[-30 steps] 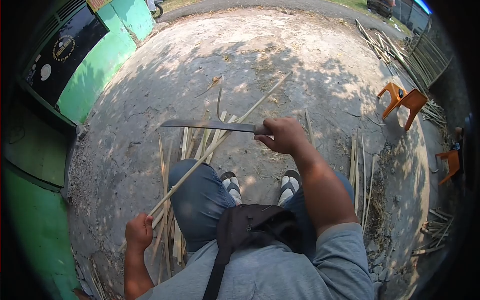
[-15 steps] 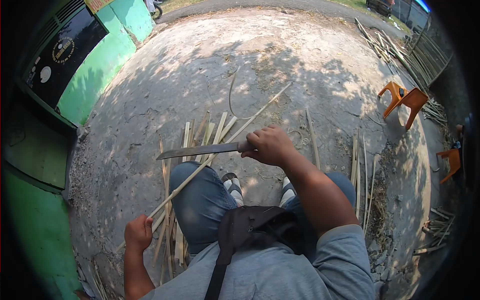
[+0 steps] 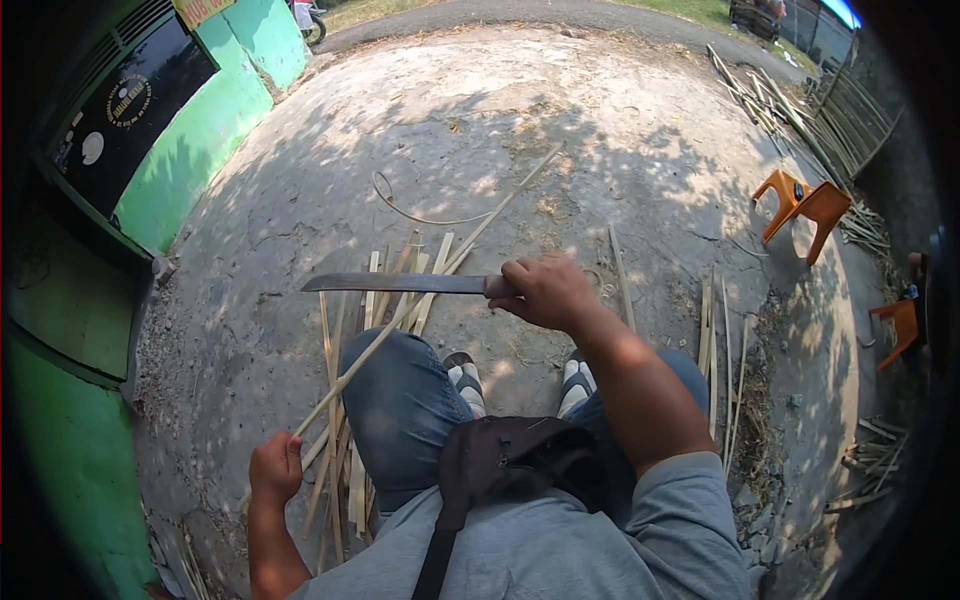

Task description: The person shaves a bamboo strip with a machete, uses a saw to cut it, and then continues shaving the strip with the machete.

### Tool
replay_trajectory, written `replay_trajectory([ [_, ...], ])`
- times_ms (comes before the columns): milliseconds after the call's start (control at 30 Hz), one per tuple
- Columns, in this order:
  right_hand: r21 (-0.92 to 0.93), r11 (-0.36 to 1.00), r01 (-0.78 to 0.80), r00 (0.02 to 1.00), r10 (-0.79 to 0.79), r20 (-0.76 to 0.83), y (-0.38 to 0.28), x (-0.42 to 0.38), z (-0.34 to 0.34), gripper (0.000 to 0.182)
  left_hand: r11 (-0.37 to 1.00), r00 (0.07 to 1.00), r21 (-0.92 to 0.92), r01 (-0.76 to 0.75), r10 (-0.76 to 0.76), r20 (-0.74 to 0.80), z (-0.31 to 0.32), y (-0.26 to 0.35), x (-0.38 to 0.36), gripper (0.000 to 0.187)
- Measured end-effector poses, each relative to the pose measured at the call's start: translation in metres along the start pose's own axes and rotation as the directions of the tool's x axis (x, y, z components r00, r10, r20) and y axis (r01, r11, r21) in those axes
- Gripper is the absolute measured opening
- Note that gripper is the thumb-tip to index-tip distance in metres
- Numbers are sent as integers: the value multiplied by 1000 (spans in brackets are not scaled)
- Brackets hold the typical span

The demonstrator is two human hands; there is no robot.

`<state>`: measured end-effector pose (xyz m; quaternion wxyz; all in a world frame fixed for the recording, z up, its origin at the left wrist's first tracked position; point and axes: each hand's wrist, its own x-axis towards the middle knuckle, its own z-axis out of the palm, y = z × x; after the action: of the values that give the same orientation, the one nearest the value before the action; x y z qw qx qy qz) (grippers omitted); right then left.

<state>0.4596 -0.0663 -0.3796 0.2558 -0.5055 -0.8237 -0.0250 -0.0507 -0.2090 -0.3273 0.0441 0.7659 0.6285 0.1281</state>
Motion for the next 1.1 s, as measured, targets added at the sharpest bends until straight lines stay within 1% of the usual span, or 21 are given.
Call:
replay_trajectory([
  [33, -21, 999, 29, 997, -28, 66, -3, 1, 7, 44, 1000, 1000, 6, 7, -8, 10, -2, 0, 1, 47],
  [100, -49, 999, -13, 1000, 13, 12, 5, 2, 1, 40, 999, 999, 20, 26, -26, 33, -9, -2, 2, 46],
  [133, -61, 997, -36, 999, 35, -15, 12, 2, -3, 38, 999, 999, 10, 51, -51, 16, -13, -12, -3, 46],
  [167, -89, 984, -157, 982, 146, -119, 34, 2, 4, 35, 997, 997, -1, 77, -77, -2, -16, -29, -13, 46],
  [200, -24, 933, -358, 926, 352, -137, 48, 0, -4, 34, 995, 994, -12, 103, -103, -21, -18, -39, -20, 46],
  [233, -28, 903, -428, 897, 421, -137, 60, -4, 0, 35, 1000, 1000, 24, 17, -16, -26, -18, -34, -18, 46],
  [267, -32, 867, -497, 862, 490, -133, 68, -7, 9, 37, 999, 1000, 43, 6, -5, -23, -20, -28, -13, 46],
  [333, -49, 839, -542, 837, 534, -118, 56, -3, 11, 40, 998, 1000, 64, -5, 6, -13, -22, -11, -4, 46],
  [367, -60, 822, -566, 822, 558, -115, 50, -1, 11, 41, 996, 1000, 83, 27, -28, 2, -22, -18, -1, 45],
  [467, -33, 875, -482, 876, 483, 10, 27, 3, -7, 44, 997, 1000, 76, 21, -21, -5, -15, -24, 4, 46],
  [500, -12, 915, -403, 914, 404, 37, 20, 5, -9, 43, 997, 1000, 77, 6, -6, 1, -15, -20, 7, 46],
  [533, 17, 949, -314, 949, 314, 2, 12, 6, -7, 42, 997, 1000, 75, -6, 6, 6, -14, -13, 10, 47],
  [600, 23, 981, -193, 981, 193, 18, -6, 7, -11, 42, 998, 1000, 53, -18, 17, 6, -14, -3, 15, 48],
  [667, -22, 997, -77, 997, 77, 8, -5, 7, -13, 42, 1000, 1000, 16, -21, 21, -1, -19, 3, 19, 48],
  [700, -43, 999, -19, 1000, 20, 3, -5, 6, -14, 42, 999, 1000, 38, -26, 26, -5, -24, -1, 16, 49],
  [800, 2, 957, -291, 953, 291, -84, 48, -3, -21, 44, 997, 1000, 77, -24, 24, -3, -45, -23, 1, 49],
  [833, 35, 850, -525, 847, 527, -73, 63, -5, -23, 45, 997, 1000, 73, -14, 13, 5, -55, -27, -5, 49],
  [867, 66, 689, -722, 686, 725, -56, 74, -4, -24, 46, 998, 1000, 69, -2, 2, 10, -62, -28, -8, 49],
  [900, 52, 671, -739, 670, 741, -41, 75, -6, -22, 47, 997, 999, 63, -44, 43, 9, -62, -10, -6, 48],
  [967, 11, 634, -773, 634, 773, -9, 75, -11, -23, 48, 998, 1000, 66, -22, 21, 10, -65, -7, -2, 47],
  [1100, -12, 766, -642, 765, 642, 57, 51, -8, -29, 48, 997, 999, 68, 26, -28, 25, -60, -21, 2, 46],
])
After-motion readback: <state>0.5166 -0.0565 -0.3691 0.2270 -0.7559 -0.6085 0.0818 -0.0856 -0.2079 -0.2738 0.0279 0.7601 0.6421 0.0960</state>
